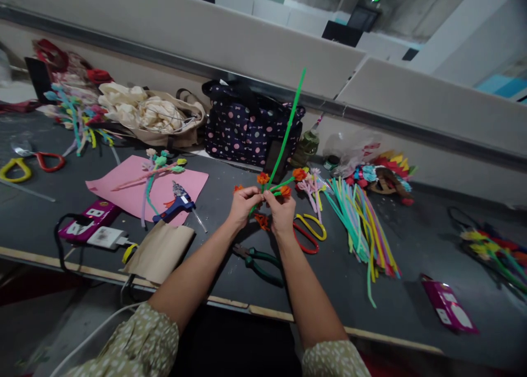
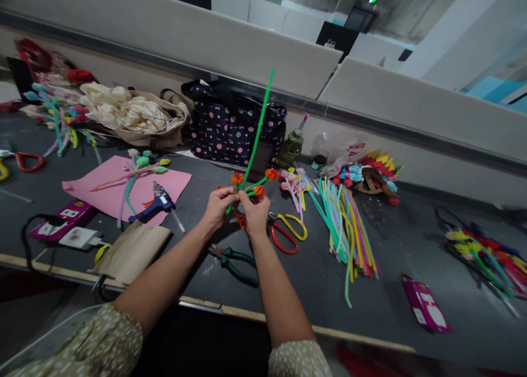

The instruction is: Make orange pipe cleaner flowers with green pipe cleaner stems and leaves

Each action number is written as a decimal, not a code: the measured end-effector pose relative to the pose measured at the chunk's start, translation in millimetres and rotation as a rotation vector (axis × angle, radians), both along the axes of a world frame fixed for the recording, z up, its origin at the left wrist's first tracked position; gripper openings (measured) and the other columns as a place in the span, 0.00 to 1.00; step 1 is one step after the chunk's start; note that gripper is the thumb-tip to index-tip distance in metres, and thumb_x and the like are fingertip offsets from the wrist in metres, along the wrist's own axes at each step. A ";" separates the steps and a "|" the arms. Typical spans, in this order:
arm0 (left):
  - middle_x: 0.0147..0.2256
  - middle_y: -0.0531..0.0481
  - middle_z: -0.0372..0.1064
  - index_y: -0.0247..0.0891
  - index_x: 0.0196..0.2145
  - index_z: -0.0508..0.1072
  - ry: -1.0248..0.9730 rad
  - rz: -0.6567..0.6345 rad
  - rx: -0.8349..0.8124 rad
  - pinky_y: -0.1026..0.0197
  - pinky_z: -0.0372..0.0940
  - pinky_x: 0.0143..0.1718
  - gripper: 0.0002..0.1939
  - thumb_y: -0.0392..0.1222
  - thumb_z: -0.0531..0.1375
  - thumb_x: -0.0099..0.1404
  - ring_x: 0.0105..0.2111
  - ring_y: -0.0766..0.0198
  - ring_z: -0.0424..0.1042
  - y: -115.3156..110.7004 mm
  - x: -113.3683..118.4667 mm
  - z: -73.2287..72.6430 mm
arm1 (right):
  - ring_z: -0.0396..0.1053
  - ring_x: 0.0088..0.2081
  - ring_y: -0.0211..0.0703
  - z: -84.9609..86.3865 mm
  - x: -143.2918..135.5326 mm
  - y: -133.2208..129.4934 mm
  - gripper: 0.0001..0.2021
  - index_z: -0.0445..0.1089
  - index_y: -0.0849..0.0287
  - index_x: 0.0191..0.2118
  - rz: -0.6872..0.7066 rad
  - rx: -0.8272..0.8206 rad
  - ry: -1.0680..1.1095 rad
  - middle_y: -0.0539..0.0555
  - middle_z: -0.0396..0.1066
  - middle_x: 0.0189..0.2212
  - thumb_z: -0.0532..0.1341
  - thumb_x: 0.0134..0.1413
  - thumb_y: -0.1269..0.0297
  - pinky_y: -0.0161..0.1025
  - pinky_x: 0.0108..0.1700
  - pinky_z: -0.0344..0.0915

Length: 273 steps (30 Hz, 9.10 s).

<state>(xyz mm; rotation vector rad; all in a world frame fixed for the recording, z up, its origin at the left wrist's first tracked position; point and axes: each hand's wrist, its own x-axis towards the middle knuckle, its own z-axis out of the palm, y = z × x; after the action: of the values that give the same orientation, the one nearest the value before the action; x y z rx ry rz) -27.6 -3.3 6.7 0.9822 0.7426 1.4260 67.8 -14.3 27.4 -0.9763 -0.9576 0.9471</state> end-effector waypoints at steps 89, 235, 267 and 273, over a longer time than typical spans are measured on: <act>0.20 0.55 0.64 0.34 0.25 0.68 -0.098 -0.190 -0.163 0.71 0.52 0.16 0.11 0.41 0.66 0.48 0.17 0.73 0.63 2.4 -2.6 -3.9 | 0.65 0.28 0.34 -8.3 8.7 3.0 0.09 0.68 0.60 0.30 -0.036 0.082 -0.150 0.48 0.68 0.26 0.63 0.45 0.60 0.34 0.36 0.64; 0.23 0.54 0.68 0.34 0.27 0.66 -0.209 -0.218 -0.250 0.69 0.62 0.19 0.11 0.38 0.65 0.47 0.20 0.72 0.67 1.7 2.0 -1.3 | 0.67 0.21 0.36 -5.7 26.1 6.0 0.11 0.71 0.61 0.25 0.099 -0.007 -0.292 0.49 0.70 0.20 0.62 0.46 0.58 0.34 0.26 0.65; 0.17 0.56 0.63 0.35 0.22 0.69 0.076 0.168 -0.113 0.69 0.55 0.17 0.04 0.38 0.61 0.48 0.16 0.72 0.62 3.3 5.3 -5.0 | 0.68 0.38 0.41 4.5 47.7 9.9 0.11 0.75 0.59 0.35 -0.232 0.194 -0.386 0.53 0.72 0.33 0.61 0.51 0.57 0.40 0.43 0.64; 0.17 0.56 0.64 0.36 0.23 0.70 0.163 0.253 -0.078 0.69 0.56 0.19 0.04 0.38 0.61 0.49 0.16 0.72 0.62 3.6 5.2 -7.5 | 0.67 0.41 0.44 12.1 44.5 1.1 0.11 0.76 0.55 0.35 -0.296 0.238 -0.537 0.53 0.72 0.33 0.59 0.53 0.57 0.45 0.48 0.63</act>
<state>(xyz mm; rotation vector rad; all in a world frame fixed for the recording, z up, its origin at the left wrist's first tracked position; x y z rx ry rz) -22.4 0.3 -0.8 0.9777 1.0661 1.5319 112.3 -13.1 39.5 -1.1521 -1.2929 0.3112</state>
